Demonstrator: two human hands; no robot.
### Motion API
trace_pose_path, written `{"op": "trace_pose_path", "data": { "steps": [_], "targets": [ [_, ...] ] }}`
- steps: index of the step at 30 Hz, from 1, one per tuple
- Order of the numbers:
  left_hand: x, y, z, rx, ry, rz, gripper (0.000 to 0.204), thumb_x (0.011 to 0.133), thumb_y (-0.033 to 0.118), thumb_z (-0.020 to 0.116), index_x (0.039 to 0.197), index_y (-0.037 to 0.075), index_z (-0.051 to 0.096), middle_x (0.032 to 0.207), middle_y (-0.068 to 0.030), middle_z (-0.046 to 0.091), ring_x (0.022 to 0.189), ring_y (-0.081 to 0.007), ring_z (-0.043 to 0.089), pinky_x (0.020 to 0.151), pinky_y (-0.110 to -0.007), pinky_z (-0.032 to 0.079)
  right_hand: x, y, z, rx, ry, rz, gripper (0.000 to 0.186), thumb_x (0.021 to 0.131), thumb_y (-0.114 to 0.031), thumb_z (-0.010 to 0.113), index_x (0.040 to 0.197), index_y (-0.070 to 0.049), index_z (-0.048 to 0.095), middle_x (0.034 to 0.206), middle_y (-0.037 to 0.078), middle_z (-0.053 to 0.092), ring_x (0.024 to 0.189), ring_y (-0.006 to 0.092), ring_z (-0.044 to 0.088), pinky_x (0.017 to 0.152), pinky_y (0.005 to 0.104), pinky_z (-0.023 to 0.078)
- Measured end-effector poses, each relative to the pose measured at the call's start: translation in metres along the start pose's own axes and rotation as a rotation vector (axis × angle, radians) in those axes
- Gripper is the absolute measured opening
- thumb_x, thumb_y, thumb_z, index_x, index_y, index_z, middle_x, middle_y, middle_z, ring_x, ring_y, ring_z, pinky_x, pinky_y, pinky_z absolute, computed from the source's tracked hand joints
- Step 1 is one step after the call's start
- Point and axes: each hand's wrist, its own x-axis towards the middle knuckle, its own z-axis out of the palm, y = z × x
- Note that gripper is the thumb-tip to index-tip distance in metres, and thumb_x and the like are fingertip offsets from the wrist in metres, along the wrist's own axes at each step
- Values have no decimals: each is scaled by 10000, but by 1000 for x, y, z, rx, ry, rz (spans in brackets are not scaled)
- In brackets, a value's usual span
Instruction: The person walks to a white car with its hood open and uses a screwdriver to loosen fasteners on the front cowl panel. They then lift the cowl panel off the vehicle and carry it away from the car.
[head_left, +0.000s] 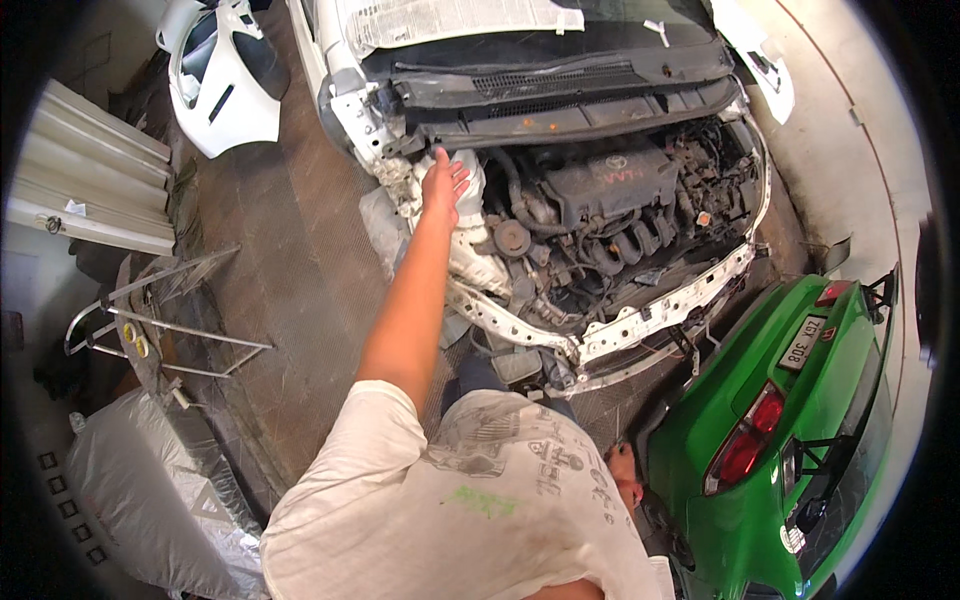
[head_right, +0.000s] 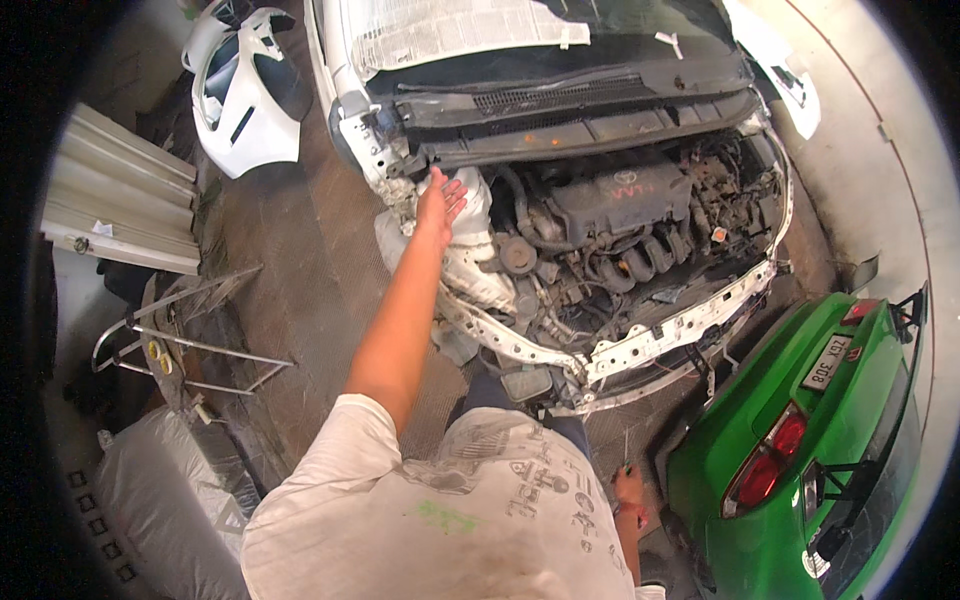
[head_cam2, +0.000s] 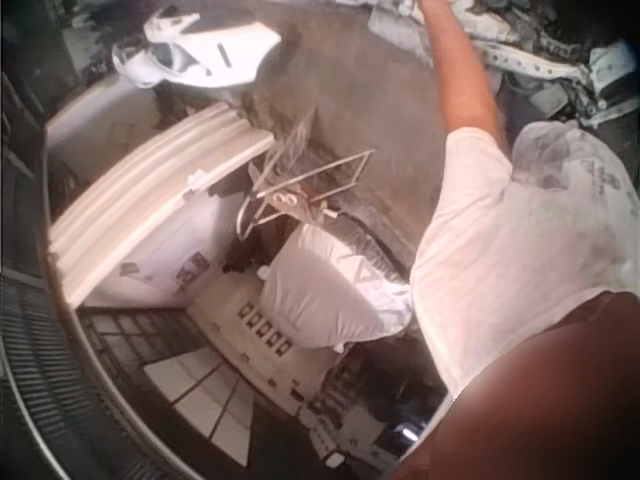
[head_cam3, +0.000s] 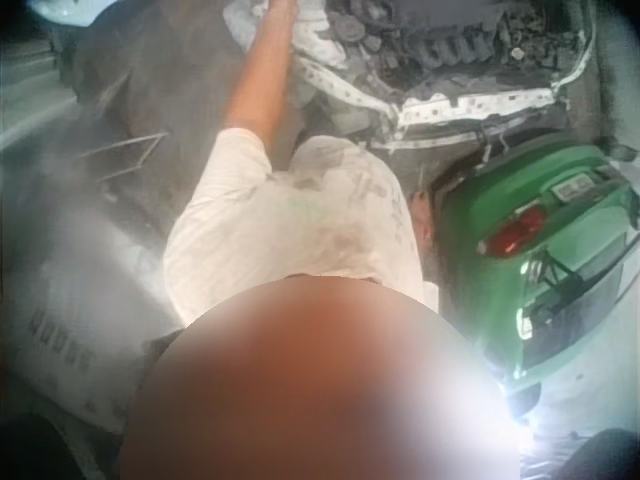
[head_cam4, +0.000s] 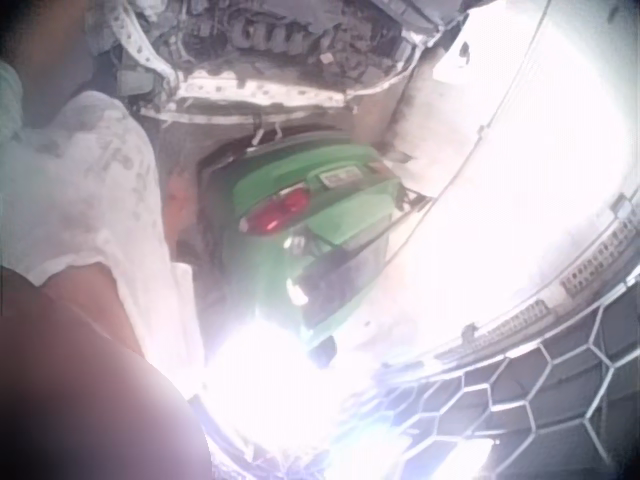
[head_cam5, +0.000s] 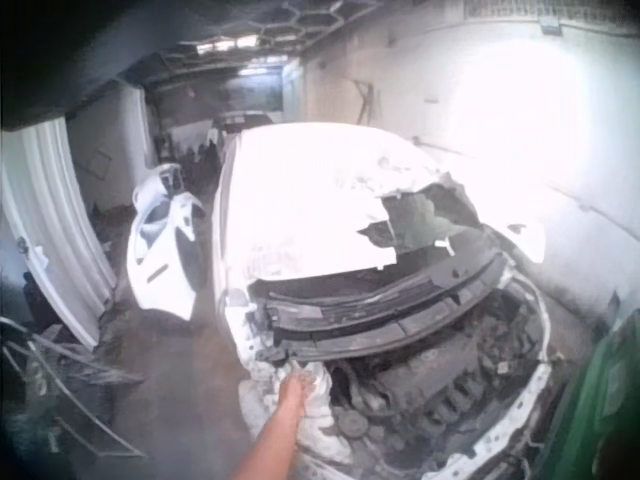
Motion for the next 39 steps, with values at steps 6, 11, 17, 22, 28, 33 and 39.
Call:
{"op": "trace_pose_path", "data": {
  "steps": [6,11,17,22,28,33,39],
  "targets": [
    [65,18,16,-25,91,-83,757,979,512,675,1396,-81,456,1326,-298,583,1082,-382,704,916,-436,614,-47,15,3,-279,-62,218,549,944,-413,568,1274,24,610,1217,328,661,1167,474,635,994,526,489],
    [95,10,17,10,114,18,518,996,254,652,1286,-139,477,1113,-284,674,867,-370,755,746,-407,652,-63,48,25,-217,-33,285,552,941,-412,568,1271,28,614,1248,337,641,1185,484,620,1009,532,480],
    [70,15,30,63,188,212,466,961,148,633,1228,-204,488,1052,-292,680,748,-348,768,645,-356,643,-76,83,59,-176,-37,329,555,938,-410,566,1268,33,617,1285,347,617,1207,496,602,1027,539,470],
    [36,8,37,91,131,357,371,968,160,612,1159,-153,557,1056,-244,701,781,-344,768,682,-356,640,-71,80,64,-156,-4,277,558,935,-409,565,1266,37,621,1316,356,597,1225,506,588,1043,546,462],
    [21,32,59,115,198,366,331,979,170,626,1094,-134,567,999,-236,709,764,-324,766,625,-333,628,-41,78,60,27,41,292,558,924,-380,579,1282,48,604,1231,346,649,1178,485,629,1014,526,489],
    [6,97,109,66,53,524,315,981,185,629,1039,-119,572,940,-210,705,743,-277,758,576,-292,578,-14,111,91,26,226,199,409,929,-260,594,1185,58,621,857,169,740,732,278,730,700,386,579],
    [12,100,105,115,97,352,382,939,224,655,1183,-63,592,1061,-152,711,846,-279,757,671,-304,575,-36,100,100,73,140,260,473,910,-299,606,1223,55,613,971,239,743,888,362,742,814,440,574]
  ]
}}
